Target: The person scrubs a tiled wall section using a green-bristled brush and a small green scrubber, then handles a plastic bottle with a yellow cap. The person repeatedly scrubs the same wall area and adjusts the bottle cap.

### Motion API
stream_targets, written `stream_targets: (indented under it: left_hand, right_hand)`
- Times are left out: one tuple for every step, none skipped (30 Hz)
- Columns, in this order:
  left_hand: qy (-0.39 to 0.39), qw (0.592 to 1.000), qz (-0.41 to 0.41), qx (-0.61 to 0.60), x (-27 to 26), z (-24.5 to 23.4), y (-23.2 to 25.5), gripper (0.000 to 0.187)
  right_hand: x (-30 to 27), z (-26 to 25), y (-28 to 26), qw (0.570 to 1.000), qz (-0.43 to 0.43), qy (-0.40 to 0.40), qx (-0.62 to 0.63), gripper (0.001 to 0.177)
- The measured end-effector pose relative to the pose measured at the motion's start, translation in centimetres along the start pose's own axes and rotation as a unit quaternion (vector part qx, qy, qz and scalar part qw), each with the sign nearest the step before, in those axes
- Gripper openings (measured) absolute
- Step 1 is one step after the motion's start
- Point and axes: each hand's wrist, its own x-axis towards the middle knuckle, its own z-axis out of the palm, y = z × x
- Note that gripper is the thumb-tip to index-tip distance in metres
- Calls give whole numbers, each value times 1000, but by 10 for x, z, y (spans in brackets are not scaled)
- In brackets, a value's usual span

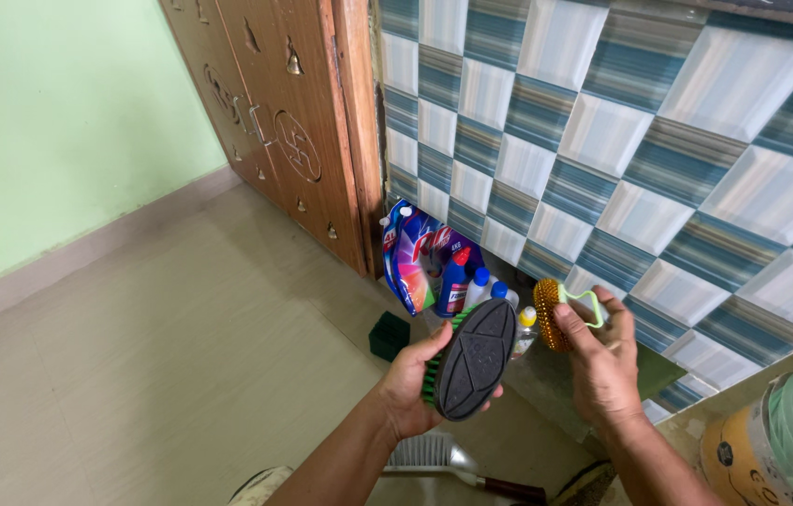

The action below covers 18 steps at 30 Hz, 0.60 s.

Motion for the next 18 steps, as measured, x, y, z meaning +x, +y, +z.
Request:
stream_targets:
  left_hand:
    - [18, 999, 29, 8, 2, 0, -2, 64]
    - [36, 998, 58, 17, 4, -1, -4, 62]
    - [54, 994, 87, 25, 6, -1, -6, 62]
    - [87, 990, 104, 36, 8, 0, -8, 62]
    - [119, 984, 120, 50, 11, 2, -8, 65]
    - [150, 977, 137, 63, 12, 5, -8, 71]
    - [150, 977, 136, 73, 13, 9, -10, 74]
    - [150, 976, 134, 82, 12, 13, -11, 77]
    - [151, 975, 134, 91, 10, 18, -13, 81]
    - [158, 974, 131, 96, 8, 24, -15, 83]
    - [164, 973, 128, 105, 5, 30, -16, 86]
    - [171, 971, 124, 113, 3, 36, -17, 88]
    - [175, 970, 119, 119, 2, 41, -19, 88]
    - [179, 969, 114, 124, 2, 46, -21, 88]
    - [185, 968, 109, 126, 2, 49, -26, 88]
    - [186, 965, 116, 145, 5, 50, -28, 84]
    - [189, 960, 123, 163, 7, 50, -31, 81]
    - [193, 956, 130, 181, 8, 49, -33, 78]
  right_hand:
    - [-4, -2, 3, 999, 46, -21, 19, 68]
    - [-9, -2, 7, 994, 92, -42, 38, 64]
    - [-14, 0, 11, 987, 138, -64, 58, 61]
    - [-19, 3, 15, 986, 135, -83, 49, 59]
    - [-22, 7, 19, 985, 131, -102, 42, 57]
    - [-24, 10, 21, 984, 126, -121, 35, 55]
    - [-25, 11, 22, 983, 129, -125, 38, 56]
    - [-26, 11, 21, 982, 132, -129, 41, 56]
    - [-26, 11, 19, 981, 135, -135, 44, 57]
    - [-25, 10, 15, 979, 142, -138, 45, 57]
    - [-23, 10, 11, 978, 146, -140, 48, 58]
    - [-20, 10, 6, 977, 150, -143, 52, 58]
    - [-18, 7, 0, 976, 157, -141, 56, 59]
    - [-15, 5, -6, 975, 164, -139, 60, 60]
    - [-12, 2, -11, 973, 175, -138, 63, 61]
    - [-7, -1, -15, 974, 174, -132, 66, 61]
    - [-4, -2, -17, 973, 176, -128, 70, 61]
    - [-2, -3, -19, 973, 179, -124, 73, 62]
